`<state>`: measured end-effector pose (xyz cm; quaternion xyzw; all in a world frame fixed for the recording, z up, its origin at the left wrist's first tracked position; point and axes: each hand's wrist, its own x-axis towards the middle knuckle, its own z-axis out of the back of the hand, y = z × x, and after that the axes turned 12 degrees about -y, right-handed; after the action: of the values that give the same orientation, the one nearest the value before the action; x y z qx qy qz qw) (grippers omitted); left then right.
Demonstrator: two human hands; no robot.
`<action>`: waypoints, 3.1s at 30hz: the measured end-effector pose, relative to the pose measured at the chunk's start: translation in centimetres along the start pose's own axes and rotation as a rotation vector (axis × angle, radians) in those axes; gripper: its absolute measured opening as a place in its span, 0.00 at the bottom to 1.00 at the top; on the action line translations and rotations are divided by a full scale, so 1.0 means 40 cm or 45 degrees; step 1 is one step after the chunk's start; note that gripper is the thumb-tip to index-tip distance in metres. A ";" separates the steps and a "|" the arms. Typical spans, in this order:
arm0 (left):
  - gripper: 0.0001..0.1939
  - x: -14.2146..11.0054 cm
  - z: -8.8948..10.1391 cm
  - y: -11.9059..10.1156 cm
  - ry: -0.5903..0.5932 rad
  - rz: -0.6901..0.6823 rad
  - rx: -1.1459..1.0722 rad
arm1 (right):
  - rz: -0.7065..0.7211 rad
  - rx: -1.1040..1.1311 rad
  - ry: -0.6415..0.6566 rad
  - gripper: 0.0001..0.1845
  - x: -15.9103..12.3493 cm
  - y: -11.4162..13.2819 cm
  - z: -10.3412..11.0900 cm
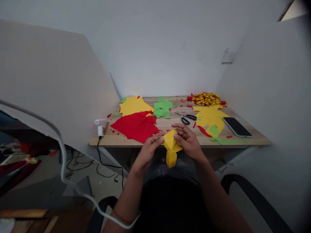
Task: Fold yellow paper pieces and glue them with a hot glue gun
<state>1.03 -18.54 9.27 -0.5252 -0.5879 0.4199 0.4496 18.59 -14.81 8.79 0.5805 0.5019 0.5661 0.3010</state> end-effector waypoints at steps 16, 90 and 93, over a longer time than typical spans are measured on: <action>0.35 0.010 -0.011 0.021 -0.228 0.049 -0.001 | 0.131 -0.130 -0.323 0.14 0.025 -0.039 -0.001; 0.10 0.664 0.118 0.178 0.007 0.149 0.267 | -0.712 -0.273 -0.017 0.17 0.546 -0.310 0.108; 0.12 0.664 0.118 0.181 0.000 0.194 0.241 | -0.678 -0.263 -0.022 0.19 0.546 -0.306 0.105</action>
<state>-2.97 8.48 3.47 -0.5237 -0.5039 0.5065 0.4640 16.48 10.14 4.56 0.3995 0.5738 0.5104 0.5007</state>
